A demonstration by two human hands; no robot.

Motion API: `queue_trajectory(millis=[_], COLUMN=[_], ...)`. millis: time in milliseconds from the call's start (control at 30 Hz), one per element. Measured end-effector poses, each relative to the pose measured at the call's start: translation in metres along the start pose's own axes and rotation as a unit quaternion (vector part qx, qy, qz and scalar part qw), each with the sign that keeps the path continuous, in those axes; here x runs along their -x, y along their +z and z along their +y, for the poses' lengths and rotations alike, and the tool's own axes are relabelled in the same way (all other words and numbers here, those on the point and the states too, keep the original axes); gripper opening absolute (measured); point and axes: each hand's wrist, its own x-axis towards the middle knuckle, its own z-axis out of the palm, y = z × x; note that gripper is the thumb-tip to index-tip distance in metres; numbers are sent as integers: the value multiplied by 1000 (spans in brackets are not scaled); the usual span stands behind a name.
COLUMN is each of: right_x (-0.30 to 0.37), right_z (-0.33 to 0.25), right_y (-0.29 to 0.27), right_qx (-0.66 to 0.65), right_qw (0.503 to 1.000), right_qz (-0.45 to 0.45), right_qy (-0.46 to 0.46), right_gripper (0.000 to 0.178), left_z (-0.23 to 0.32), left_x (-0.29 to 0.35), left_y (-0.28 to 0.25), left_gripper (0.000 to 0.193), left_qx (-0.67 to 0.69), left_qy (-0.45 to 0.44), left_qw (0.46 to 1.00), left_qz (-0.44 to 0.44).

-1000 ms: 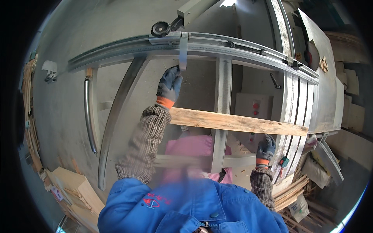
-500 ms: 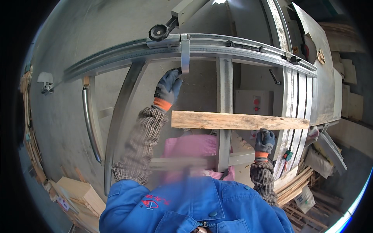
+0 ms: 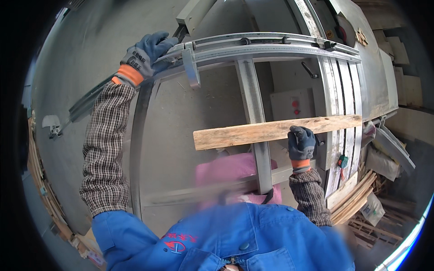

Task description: The person uses a table saw to cut multiple wooden planks. They position each plank against the fence, feed it through the blade, and remove the cut pieces, repeating the process for several planks.

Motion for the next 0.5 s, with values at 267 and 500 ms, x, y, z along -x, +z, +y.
queue_trajectory(millis=[267, 500], right_x=[12, 19], right_z=[-4, -11], right_y=[5, 8], right_qx=[-56, -62], right_qw=[997, 995], right_qz=[-19, -21], right_qy=[54, 79], right_gripper=[22, 21], left_z=[4, 51], left_x=[-34, -59], left_y=[-4, -15], left_gripper=[28, 41], left_qx=[0, 31], left_qy=[-30, -371], left_qw=[993, 908], left_qz=[-118, -190])
